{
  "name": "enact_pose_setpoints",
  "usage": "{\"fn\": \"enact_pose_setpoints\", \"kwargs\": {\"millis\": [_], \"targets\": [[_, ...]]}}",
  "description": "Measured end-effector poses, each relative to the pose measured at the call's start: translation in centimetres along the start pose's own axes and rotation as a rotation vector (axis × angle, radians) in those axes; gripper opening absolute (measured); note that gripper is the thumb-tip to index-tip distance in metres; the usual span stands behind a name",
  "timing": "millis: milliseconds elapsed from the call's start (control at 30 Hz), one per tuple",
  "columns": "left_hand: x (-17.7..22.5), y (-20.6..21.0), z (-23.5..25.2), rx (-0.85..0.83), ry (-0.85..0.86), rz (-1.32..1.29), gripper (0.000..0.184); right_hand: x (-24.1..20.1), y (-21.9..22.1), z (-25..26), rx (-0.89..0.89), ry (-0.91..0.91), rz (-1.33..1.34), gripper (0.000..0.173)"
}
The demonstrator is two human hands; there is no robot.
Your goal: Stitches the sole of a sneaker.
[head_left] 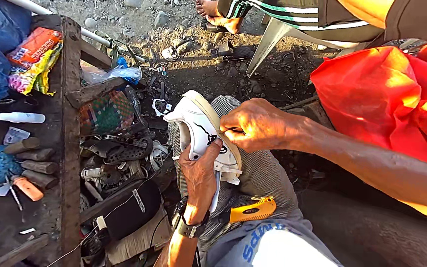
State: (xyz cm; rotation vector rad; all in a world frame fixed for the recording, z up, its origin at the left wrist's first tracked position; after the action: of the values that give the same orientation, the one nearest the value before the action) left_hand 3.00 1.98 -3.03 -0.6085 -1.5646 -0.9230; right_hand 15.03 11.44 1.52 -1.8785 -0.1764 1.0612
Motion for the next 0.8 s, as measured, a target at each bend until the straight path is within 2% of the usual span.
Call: {"fn": "enact_pose_setpoints", "kwargs": {"millis": [167,300,367,433,467,533,600,633,700,767,800], "targets": [[-0.4,-0.3,0.2,-0.001,0.0,-0.005,0.01,-1.1,0.7,1.0,-0.049,0.028,-0.09,0.013],[-0.3,-0.6,0.1,-0.04,-0.027,-0.019,0.01,-1.2,0.8,0.8,-0.03,0.005,-0.049,0.011],[0.2,-0.7,0.5,-0.188,-0.05,0.016,0.017,-1.1,0.3,0.2,0.005,-0.022,-0.044,0.01],[1.1,-1.3,1.0,-0.45,-0.072,0.105,0.04,-0.9,0.0,-0.4,0.046,-0.063,-0.071,0.012],[1.6,-2.0,1.4,-0.57,-0.08,0.154,0.046,-0.8,0.0,-0.6,0.075,-0.092,-0.093,0.013],[2.7,-4.0,2.2,-0.707,-0.06,0.302,0.033,-0.6,0.1,-1.1,0.131,-0.136,-0.123,0.017],[3.9,-6.4,3.4,-0.732,0.06,0.468,0.015,-0.2,0.2,-1.7,0.142,-0.119,-0.126,0.021],[4.7,-7.3,4.2,-0.713,0.145,0.49,0.013,-0.2,0.1,-1.8,0.135,-0.102,-0.118,0.023],[6.5,-8.2,5.4,-0.631,0.285,0.299,0.011,-0.3,-0.2,-1.7,0.145,-0.086,-0.09,0.024],[7.0,-7.1,5.3,-0.591,0.257,-0.12,0.009,-0.4,-0.5,-1.5,0.212,-0.112,-0.082,0.022],[6.6,-6.1,4.7,-0.603,0.186,-0.348,0.012,-0.4,-0.6,-1.3,0.242,-0.128,-0.076,0.022]]}}
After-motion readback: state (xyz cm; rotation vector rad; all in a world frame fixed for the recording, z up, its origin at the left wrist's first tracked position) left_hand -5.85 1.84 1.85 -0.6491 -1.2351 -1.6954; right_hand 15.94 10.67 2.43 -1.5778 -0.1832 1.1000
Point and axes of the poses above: each hand's wrist, its own z-axis towards the middle knuckle, its own y-axis out of the palm, x = y × z, the point moved 7 cm from there along z, towards the middle knuckle, and after that the axes turned 13 degrees about y, right-handed, at the moved point
